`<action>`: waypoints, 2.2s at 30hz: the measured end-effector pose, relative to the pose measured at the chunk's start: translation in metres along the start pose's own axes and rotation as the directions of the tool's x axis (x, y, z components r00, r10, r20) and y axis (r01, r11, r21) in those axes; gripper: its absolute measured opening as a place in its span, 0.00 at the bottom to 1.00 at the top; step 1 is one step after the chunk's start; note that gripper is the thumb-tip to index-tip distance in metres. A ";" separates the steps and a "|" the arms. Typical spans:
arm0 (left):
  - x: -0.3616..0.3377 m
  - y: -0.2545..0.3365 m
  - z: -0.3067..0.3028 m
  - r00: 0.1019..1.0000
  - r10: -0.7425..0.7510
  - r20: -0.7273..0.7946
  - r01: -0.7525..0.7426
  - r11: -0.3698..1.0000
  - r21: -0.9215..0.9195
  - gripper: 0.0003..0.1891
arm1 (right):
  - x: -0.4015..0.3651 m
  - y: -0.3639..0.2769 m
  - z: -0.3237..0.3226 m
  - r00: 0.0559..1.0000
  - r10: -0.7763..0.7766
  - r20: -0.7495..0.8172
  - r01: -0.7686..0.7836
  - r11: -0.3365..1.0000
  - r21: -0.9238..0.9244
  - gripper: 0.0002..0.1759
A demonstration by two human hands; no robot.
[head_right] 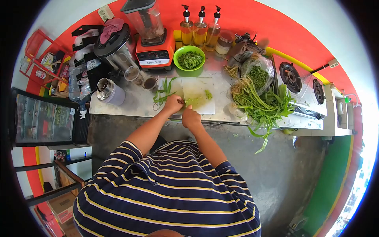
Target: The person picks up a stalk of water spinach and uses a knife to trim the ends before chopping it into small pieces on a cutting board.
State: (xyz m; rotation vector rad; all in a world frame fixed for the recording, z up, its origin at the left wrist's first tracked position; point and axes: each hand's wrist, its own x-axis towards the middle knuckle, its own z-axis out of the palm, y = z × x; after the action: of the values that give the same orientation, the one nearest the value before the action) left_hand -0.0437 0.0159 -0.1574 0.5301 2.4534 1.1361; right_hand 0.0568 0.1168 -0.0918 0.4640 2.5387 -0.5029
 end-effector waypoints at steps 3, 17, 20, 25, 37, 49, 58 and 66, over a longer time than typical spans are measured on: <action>-0.001 0.001 0.001 1.000 -0.022 0.001 0.022 1.000 -0.021 0.07 | 0.004 0.004 -0.001 1.000 -0.005 0.004 0.005 1.000 -0.011 0.20; 0.002 -0.007 0.009 0.999 0.011 -0.054 -0.009 0.999 0.052 0.07 | 0.002 -0.003 0.002 0.999 -0.016 -0.029 0.016 1.000 -0.013 0.19; 0.000 -0.006 0.012 0.995 0.027 -0.091 -0.018 0.994 0.106 0.07 | 0.004 -0.003 0.009 0.997 0.020 -0.072 -0.018 0.999 0.028 0.19; -0.007 -0.001 0.011 0.992 0.014 -0.129 -0.003 0.996 0.086 0.08 | 0.007 -0.002 0.003 1.000 -0.014 -0.015 0.014 1.000 -0.006 0.22; -0.045 0.003 0.004 0.908 0.330 -0.258 -0.283 0.937 0.203 0.06 | 0.001 0.015 0.012 0.990 0.048 -0.135 -0.039 0.997 0.070 0.21; -0.066 -0.042 -0.050 0.817 0.192 -0.544 -0.008 0.946 0.323 0.18 | -0.017 0.065 0.013 0.979 -0.069 -0.193 0.115 0.964 0.239 0.20; -0.054 -0.041 -0.059 0.890 0.126 -0.438 -0.021 0.971 0.238 0.09 | -0.018 0.098 0.016 0.942 0.049 -0.331 0.073 0.936 0.346 0.21; -0.053 -0.005 -0.061 0.897 -0.015 -0.441 -0.137 0.940 -0.311 0.09 | -0.042 0.120 0.016 0.940 -0.046 -0.338 0.199 0.878 0.435 0.23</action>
State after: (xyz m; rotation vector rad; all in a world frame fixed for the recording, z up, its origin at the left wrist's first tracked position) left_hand -0.0295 -0.0515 -0.1154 0.2670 2.5224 1.8294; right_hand 0.1467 0.2055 -0.1134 0.5918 2.7591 -1.1895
